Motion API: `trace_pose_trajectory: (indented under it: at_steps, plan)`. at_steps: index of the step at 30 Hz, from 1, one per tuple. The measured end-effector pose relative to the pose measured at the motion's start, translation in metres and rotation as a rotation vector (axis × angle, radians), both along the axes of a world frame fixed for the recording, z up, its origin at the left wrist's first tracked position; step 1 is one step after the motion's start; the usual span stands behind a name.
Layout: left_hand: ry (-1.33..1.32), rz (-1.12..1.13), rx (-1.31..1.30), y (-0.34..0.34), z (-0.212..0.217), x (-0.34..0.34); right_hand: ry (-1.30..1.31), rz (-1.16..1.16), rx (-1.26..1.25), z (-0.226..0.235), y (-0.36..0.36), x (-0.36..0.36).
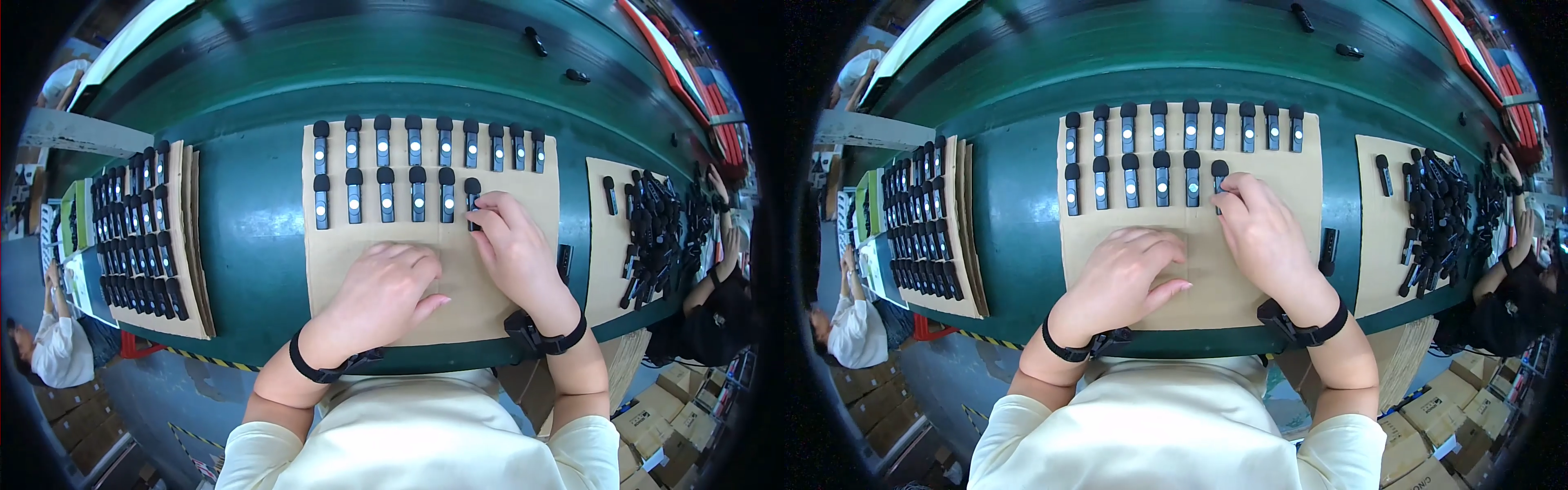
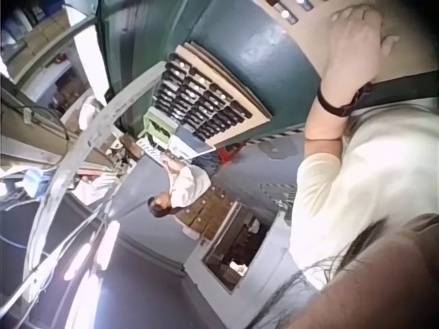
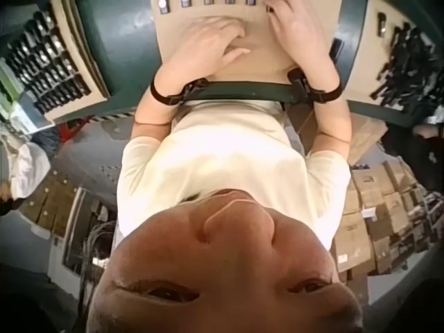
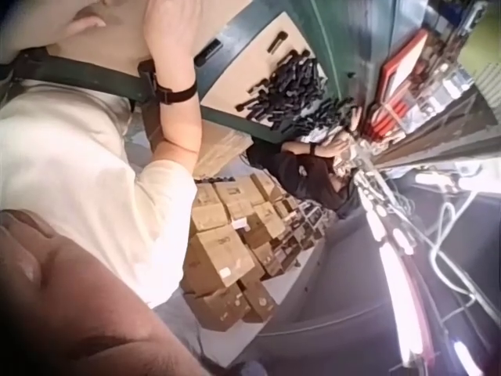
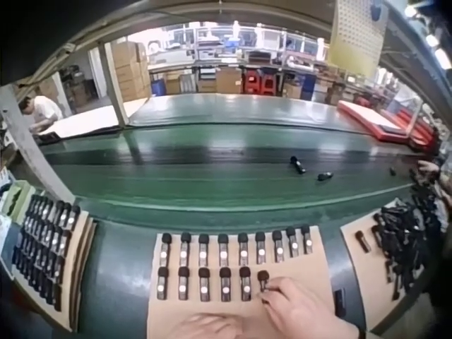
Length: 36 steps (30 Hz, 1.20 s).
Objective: The person places a cardboard sheet on the table, picks up a microphone from a pile, and inspects it while pressing its buttons. They then place the microphone onto the cardboard sheet and repeat the process with several more microphones.
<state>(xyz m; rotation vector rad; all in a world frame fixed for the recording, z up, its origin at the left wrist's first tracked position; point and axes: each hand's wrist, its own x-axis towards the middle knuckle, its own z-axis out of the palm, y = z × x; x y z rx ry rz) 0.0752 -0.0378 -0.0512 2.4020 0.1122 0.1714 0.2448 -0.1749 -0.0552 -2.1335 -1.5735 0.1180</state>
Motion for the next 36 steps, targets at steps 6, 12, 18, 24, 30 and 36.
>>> trace_pose_trajectory:
  at_steps: [6, 12, 18, 24, 30, 36]
  plan:
    - [0.067, 0.018, -0.021, -0.001, 0.004, 0.000, -0.005, 0.000, 0.006, 0.005, 0.009, 0.008]
    - [0.063, 0.025, -0.019, 0.001, 0.003, -0.003, -0.001, -0.035, -0.041, 0.039, 0.008, 0.045]
    - [0.080, 0.024, -0.039, 0.002, 0.003, -0.001, -0.055, -0.165, -0.159, 0.049, 0.020, 0.163]
    - [0.075, 0.022, -0.064, 0.005, 0.002, 0.001, -0.323, -0.169, -0.189, 0.014, 0.050, 0.275]
    - [0.049, 0.005, -0.115, 0.008, -0.002, 0.002, -0.408, -0.136, -0.306, -0.005, 0.084, 0.300]
    - [0.024, 0.015, -0.132, 0.009, -0.003, 0.005, -0.279, -0.187, -0.212, -0.004, 0.141, 0.305]
